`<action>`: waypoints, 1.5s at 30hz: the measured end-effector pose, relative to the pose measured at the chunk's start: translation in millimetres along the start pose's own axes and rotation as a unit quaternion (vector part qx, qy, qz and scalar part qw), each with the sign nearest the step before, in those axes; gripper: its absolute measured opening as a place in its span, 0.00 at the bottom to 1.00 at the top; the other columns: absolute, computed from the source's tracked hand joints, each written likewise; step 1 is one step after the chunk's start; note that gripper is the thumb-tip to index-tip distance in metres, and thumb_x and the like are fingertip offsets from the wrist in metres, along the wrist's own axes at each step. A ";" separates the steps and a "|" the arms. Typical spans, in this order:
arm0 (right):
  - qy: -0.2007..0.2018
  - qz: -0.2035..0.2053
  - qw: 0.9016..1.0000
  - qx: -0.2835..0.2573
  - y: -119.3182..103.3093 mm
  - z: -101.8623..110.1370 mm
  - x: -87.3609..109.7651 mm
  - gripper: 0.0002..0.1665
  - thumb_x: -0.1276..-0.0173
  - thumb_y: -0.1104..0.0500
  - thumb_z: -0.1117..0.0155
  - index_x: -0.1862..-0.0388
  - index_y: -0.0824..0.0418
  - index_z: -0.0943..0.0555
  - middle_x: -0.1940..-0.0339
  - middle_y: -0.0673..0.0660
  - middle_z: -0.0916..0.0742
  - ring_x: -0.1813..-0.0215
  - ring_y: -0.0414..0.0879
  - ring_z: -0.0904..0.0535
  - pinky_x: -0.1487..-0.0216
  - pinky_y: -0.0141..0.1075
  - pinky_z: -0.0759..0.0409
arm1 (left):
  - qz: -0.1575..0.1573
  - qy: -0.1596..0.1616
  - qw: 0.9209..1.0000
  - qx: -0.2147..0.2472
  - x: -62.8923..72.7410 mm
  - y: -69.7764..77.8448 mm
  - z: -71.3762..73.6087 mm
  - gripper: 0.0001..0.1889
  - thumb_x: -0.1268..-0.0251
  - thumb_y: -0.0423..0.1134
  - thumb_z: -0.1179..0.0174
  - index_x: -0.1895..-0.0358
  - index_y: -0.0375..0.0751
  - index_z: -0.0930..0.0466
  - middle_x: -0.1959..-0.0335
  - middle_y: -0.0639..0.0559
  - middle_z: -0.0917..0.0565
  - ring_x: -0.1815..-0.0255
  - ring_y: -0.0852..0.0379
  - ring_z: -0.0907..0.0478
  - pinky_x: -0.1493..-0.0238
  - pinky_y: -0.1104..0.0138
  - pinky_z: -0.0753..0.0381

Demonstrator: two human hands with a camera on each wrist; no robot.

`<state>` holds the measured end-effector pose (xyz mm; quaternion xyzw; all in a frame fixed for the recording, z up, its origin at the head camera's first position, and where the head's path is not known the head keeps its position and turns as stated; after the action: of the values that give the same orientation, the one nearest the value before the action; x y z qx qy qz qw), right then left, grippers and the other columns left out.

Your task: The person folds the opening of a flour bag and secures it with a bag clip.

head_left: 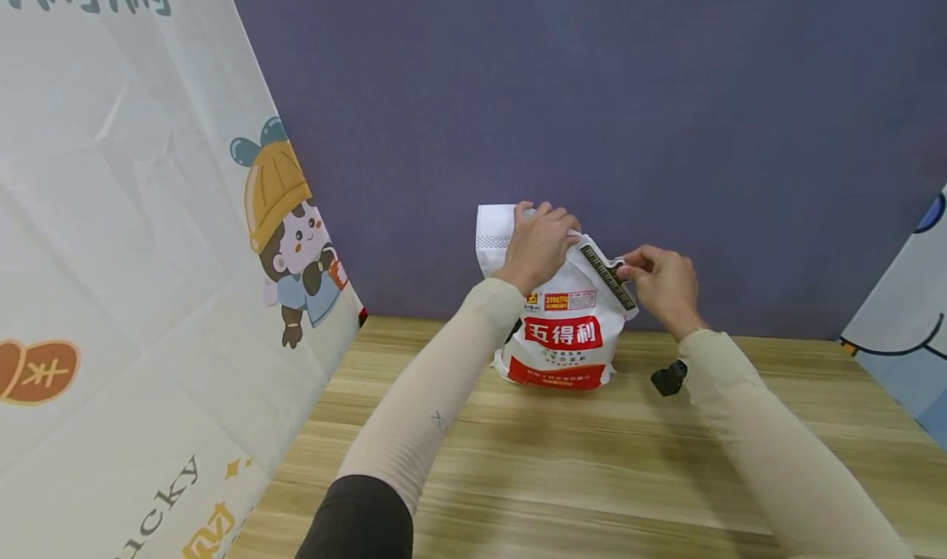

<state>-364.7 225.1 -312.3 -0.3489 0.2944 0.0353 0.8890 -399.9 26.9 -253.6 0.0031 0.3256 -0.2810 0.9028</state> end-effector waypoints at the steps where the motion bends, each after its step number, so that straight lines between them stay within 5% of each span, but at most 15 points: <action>1: 0.001 0.001 1.000 0.001 -0.1 0.0 0.1 0.10 0.31 0.58 0.29 0.56 0.62 0.11 0.60 0.64 0.08 0.60 0.57 0.16 0.62 0.42 0.31 | 0.000 0.000 1.000 0.000 0.1 0.0 0.2 0.13 0.21 0.52 0.48 0.46 0.61 0.16 0.47 0.66 0.14 0.44 0.62 0.24 0.26 0.53 0.39; 23: -0.023 0.007 1.000 -0.014 -3.2 -0.9 2.6 0.13 0.31 0.59 0.29 0.52 0.64 0.12 0.59 0.65 0.09 0.58 0.58 0.13 0.59 0.42 0.23 | 0.003 0.008 1.000 0.009 2.0 -2.0 0.3 0.12 0.21 0.53 0.47 0.47 0.61 0.16 0.49 0.66 0.14 0.44 0.61 0.23 0.27 0.53 0.38; 33: -0.050 0.001 0.998 -0.025 -3.5 -2.1 4.7 0.17 0.27 0.56 0.33 0.46 0.66 0.16 0.55 0.67 0.11 0.53 0.61 0.15 0.53 0.54 0.18 | 0.002 0.007 1.000 0.006 2.0 -1.6 -1.0 0.12 0.21 0.53 0.48 0.47 0.61 0.16 0.48 0.67 0.14 0.44 0.62 0.23 0.27 0.53 0.38; 45: -0.045 0.020 0.998 -0.033 -3.0 -2.2 9.3 0.20 0.24 0.58 0.36 0.40 0.67 0.19 0.50 0.67 0.16 0.49 0.63 0.19 0.48 0.57 0.21 | -0.005 0.016 1.000 0.008 2.5 -1.1 -1.0 0.14 0.19 0.52 0.51 0.46 0.61 0.16 0.48 0.66 0.14 0.44 0.61 0.23 0.27 0.52 0.38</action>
<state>-357.3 220.0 -316.9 -0.3702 0.2595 0.0782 0.8885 -399.5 24.9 -255.6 0.0132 0.3378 -0.2883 0.8959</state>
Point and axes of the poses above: each hand's wrist, its own x-axis away from the middle knuckle, its own z-axis out of the back of the hand, y = z × x, the point moved 3 cm from there along -x, towards the middle knuckle
